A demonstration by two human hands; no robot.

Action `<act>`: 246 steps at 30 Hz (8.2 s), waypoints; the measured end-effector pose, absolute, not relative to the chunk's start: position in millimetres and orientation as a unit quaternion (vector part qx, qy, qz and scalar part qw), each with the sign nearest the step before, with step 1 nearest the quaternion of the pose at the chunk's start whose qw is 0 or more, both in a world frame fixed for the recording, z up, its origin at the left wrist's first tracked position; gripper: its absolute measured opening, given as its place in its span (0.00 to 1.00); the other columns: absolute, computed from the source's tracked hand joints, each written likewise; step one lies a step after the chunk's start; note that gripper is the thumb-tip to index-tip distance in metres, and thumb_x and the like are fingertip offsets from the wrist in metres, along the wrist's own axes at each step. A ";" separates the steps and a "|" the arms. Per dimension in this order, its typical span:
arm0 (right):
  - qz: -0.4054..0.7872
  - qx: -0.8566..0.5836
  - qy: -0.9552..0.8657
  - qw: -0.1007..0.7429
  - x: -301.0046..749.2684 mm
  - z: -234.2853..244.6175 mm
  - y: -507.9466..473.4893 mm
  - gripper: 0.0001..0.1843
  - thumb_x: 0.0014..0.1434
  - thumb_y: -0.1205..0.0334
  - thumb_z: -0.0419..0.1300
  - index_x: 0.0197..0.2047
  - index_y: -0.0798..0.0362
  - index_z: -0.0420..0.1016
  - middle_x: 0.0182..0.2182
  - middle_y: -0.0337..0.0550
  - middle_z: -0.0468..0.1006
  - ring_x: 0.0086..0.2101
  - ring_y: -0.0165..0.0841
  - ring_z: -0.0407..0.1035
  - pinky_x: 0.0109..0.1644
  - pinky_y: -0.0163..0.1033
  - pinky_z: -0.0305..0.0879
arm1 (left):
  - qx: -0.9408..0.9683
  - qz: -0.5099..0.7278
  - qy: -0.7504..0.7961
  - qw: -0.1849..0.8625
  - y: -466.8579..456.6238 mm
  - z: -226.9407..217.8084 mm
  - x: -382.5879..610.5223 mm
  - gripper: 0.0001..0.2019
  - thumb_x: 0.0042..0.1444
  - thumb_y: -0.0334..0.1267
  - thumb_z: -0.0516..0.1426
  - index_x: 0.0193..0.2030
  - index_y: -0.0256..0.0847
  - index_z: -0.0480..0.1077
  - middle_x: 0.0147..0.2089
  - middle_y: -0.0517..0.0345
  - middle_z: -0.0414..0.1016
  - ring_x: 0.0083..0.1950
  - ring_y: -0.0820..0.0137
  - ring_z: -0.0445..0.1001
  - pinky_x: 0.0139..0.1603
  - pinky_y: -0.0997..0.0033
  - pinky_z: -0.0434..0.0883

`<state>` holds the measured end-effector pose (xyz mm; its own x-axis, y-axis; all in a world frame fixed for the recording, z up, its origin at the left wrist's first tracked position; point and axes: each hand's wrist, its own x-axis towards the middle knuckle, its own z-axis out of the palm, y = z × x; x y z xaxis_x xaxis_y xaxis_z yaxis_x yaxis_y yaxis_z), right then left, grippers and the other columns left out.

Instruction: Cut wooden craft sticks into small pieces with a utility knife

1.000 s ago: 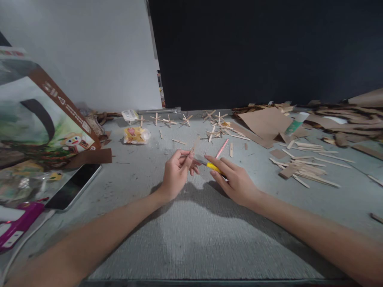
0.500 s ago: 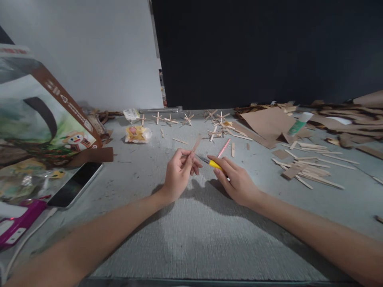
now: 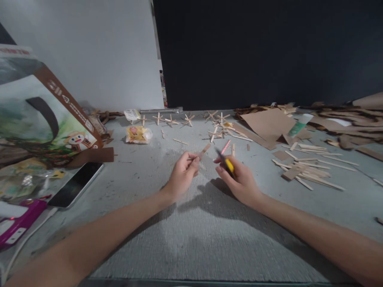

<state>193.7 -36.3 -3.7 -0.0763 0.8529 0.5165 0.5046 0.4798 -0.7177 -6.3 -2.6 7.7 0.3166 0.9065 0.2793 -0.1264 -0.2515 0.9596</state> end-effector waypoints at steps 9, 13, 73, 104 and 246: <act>0.303 -0.495 -0.601 0.549 193.6 4.6 -22.8 0.24 0.62 0.37 0.65 0.30 0.49 0.72 0.21 0.33 0.61 0.23 0.30 0.54 0.29 0.39 0.52 | 0.664 0.398 0.325 0.543 -9.8 5.9 -5.1 0.20 0.66 0.59 0.61 0.37 0.43 0.67 0.25 0.66 0.59 0.26 0.73 0.56 0.27 0.70 0.53; 0.260 -0.476 -0.625 0.561 195.3 7.2 -25.9 0.22 0.64 0.39 0.64 0.32 0.50 0.75 0.22 0.33 0.61 0.24 0.30 0.54 0.29 0.38 0.53 | 0.568 0.372 0.297 0.672 -5.0 6.4 -1.9 0.24 0.65 0.62 0.60 0.35 0.40 0.72 0.25 0.67 0.53 0.25 0.75 0.53 0.26 0.71 0.55; 0.051 -0.325 -0.860 0.390 232.1 -21.6 5.0 0.25 0.78 0.61 0.50 0.73 0.44 0.71 0.44 0.50 0.80 0.41 0.40 0.77 0.44 0.44 0.76 | 0.552 0.366 0.213 0.718 20.4 -7.6 -9.6 0.17 0.61 0.50 0.69 0.35 0.38 0.71 0.31 0.63 0.67 0.28 0.76 0.62 0.32 0.70 0.58; 0.069 -0.297 -0.858 0.413 227.3 -19.5 7.6 0.24 0.76 0.65 0.51 0.69 0.48 0.76 0.37 0.47 0.77 0.35 0.36 0.72 0.41 0.41 0.73 | 0.562 0.365 0.202 0.714 18.0 -9.9 -7.9 0.21 0.61 0.53 0.69 0.34 0.39 0.69 0.28 0.67 0.62 0.26 0.77 0.59 0.30 0.70 0.56; 0.100 -0.321 -0.848 0.409 224.7 -23.1 8.9 0.24 0.78 0.59 0.51 0.71 0.47 0.73 0.42 0.49 0.77 0.39 0.38 0.74 0.46 0.44 0.75 | 0.646 0.457 0.300 0.533 10.1 -9.6 -8.0 0.26 0.66 0.65 0.58 0.39 0.40 0.71 0.24 0.65 0.66 0.26 0.73 0.63 0.30 0.71 0.59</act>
